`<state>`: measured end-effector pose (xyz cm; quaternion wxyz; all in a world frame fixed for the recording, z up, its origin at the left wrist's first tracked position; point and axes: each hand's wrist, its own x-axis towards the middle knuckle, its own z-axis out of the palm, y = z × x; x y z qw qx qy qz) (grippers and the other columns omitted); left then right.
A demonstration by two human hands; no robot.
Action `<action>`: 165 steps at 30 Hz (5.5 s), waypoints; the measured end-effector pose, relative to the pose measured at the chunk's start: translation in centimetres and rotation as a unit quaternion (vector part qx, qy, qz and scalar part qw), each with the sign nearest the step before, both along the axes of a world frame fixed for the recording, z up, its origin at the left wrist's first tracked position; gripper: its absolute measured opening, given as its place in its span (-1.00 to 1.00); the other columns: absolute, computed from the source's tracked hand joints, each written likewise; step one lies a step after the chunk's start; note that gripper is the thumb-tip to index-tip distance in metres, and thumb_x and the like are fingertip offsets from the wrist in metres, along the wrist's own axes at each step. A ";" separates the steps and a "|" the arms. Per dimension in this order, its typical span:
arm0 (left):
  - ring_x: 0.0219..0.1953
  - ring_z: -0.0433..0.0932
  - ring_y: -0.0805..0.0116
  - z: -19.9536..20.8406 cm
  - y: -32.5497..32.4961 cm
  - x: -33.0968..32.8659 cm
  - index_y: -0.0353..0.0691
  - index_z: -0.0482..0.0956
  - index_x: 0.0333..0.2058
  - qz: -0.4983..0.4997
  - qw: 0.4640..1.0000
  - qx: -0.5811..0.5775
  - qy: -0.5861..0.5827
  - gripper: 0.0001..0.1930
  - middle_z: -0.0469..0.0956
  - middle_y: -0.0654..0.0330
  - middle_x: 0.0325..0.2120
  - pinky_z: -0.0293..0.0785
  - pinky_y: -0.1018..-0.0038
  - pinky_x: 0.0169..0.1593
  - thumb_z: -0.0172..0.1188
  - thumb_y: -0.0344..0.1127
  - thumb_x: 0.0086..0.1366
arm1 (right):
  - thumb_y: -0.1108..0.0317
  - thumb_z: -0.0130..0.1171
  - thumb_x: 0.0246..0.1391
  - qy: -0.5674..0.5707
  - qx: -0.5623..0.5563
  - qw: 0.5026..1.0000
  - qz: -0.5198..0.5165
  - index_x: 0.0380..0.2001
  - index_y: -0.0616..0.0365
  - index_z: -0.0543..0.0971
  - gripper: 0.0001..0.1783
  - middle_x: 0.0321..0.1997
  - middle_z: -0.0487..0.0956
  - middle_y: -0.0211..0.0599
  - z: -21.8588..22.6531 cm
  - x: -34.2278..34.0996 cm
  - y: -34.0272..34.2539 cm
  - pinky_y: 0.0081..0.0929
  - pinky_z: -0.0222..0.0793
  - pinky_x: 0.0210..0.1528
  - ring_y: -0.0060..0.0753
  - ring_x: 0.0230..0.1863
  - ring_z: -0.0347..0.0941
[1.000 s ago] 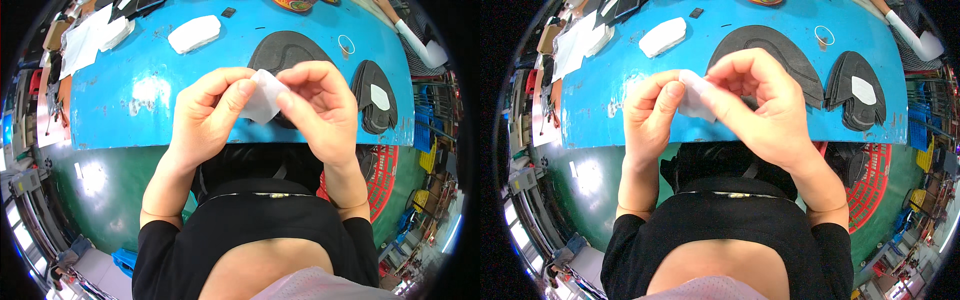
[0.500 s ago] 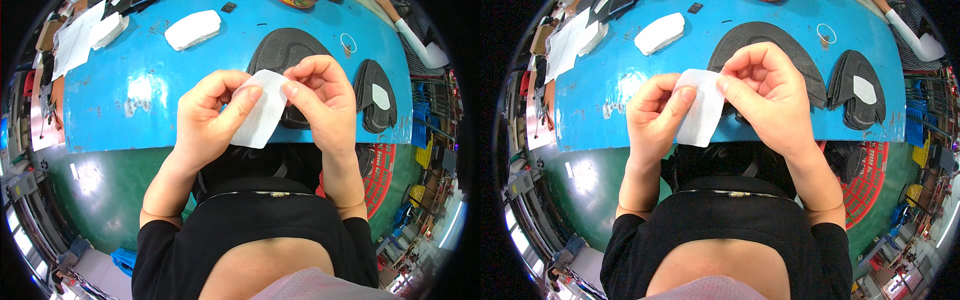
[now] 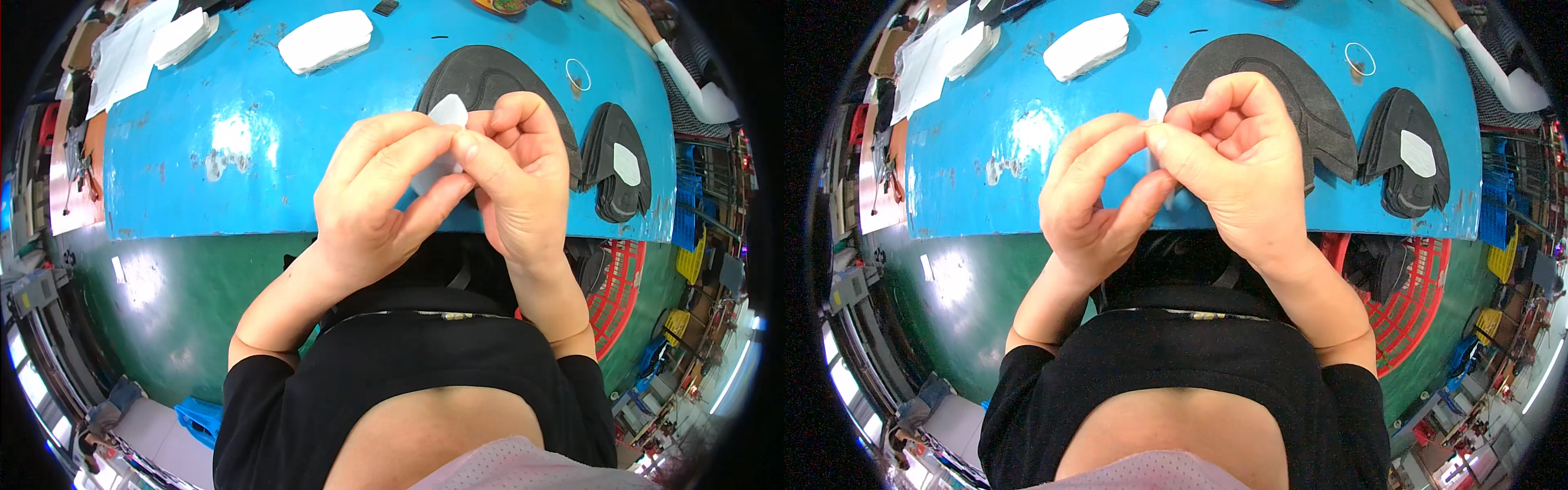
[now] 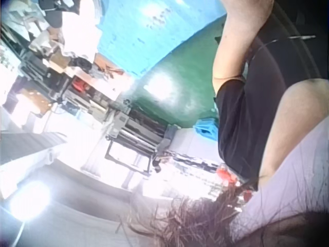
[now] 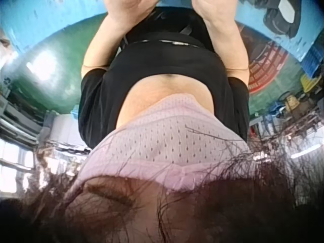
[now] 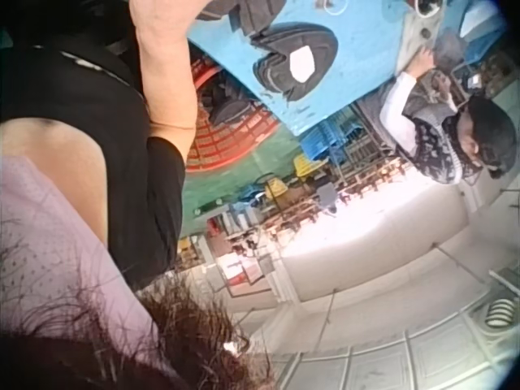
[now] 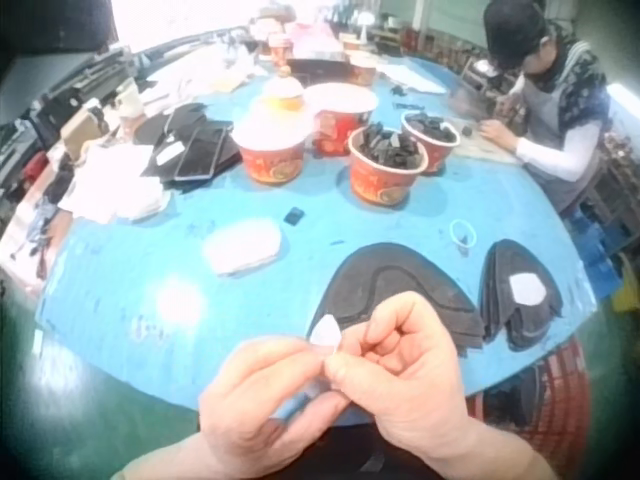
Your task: The person peels the backing off adhesive patches, sticks them onto shoe upper components, presses them down, and stacks the finished components by hand.
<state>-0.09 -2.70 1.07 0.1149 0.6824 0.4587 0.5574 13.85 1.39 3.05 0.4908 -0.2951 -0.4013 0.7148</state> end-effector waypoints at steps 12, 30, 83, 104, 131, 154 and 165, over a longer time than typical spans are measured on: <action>-0.34 0.55 0.33 -0.8 0.4 0.8 -0.30 0.55 -0.27 -0.023 0.987 -0.053 -0.147 -0.72 0.55 0.09 -0.36 0.47 0.53 -0.29 0.28 -0.51 -0.04 | 0.59 0.11 0.02 0.025 0.009 1.000 0.017 -0.27 0.24 0.31 -0.77 -0.29 0.53 -0.18 -0.3 0.8 -0.3 -0.57 0.46 -0.17 -0.47 -0.25 0.49; -0.30 0.50 0.45 0.1 1.1 2.2 -0.39 0.56 -0.30 -0.122 0.911 -0.162 -0.360 -0.88 0.54 0.13 -0.34 0.44 0.58 -0.21 0.14 -0.49 0.18 | 0.63 0.07 0.04 -0.047 0.152 0.986 -0.041 -0.24 0.25 0.25 -0.74 -0.32 0.54 -0.17 -0.7 1.3 -0.2 -0.62 0.43 -0.19 -0.49 -0.26 0.50; -0.36 0.44 0.62 0.2 -0.3 1.5 -0.36 0.47 -0.26 -0.099 0.840 -0.203 -0.493 -0.88 0.51 0.24 -0.36 0.38 0.70 -0.29 0.10 -0.53 0.20 | 0.18 -0.14 0.15 -0.171 0.114 0.977 0.057 -0.06 0.29 0.37 -0.58 -0.12 0.45 -0.25 0.8 1.9 1.3 -0.62 0.23 -0.17 -0.55 -0.15 0.34; -0.41 0.42 0.65 1.1 0.3 -0.2 -0.39 0.48 -0.22 -0.105 0.889 -0.241 -0.375 -0.81 0.51 0.28 -0.42 0.34 0.72 -0.35 0.13 -0.42 0.22 | 0.46 0.07 0.11 -0.055 0.111 0.992 0.001 -0.24 0.26 0.45 -0.85 -0.31 0.50 -0.43 -1.9 1.2 -0.3 -0.73 0.31 -0.22 -0.71 -0.30 0.37; -0.44 0.46 0.62 1.2 -0.5 0.2 -0.40 0.53 -0.26 -0.114 0.895 -0.269 -0.337 -0.81 0.54 0.28 -0.48 0.39 0.68 -0.35 0.20 -0.47 0.13 | 0.57 0.19 -0.03 -0.029 0.114 0.993 -0.005 -0.19 0.24 0.41 -0.70 -0.28 0.49 -0.36 -1.2 0.9 -0.1 -0.68 0.34 -0.21 -0.62 -0.29 0.41; -0.49 0.50 0.37 0.2 0.0 0.6 -0.25 0.51 -0.47 0.061 0.997 -0.011 -0.056 -0.85 0.53 0.20 -0.53 0.43 0.55 -0.44 0.23 -0.57 -0.07 | 0.64 0.10 -0.01 -0.225 0.214 0.948 -0.067 -0.26 0.24 0.35 -0.76 -0.36 0.48 -0.32 -0.1 -0.4 -1.0 -0.70 0.36 -0.27 -0.63 -0.33 0.41; -0.50 0.49 0.57 0.7 -0.5 -0.2 -0.36 0.55 -0.41 0.007 0.937 -0.190 -0.293 -0.94 0.55 0.25 -0.52 0.43 0.63 -0.40 0.20 -0.51 0.10 | 0.62 0.13 -0.05 -0.180 0.263 0.946 -0.054 -0.25 0.20 0.31 -0.71 -0.39 0.47 -0.38 -1.2 -0.8 -0.8 -0.72 0.33 -0.33 -0.68 -0.39 0.39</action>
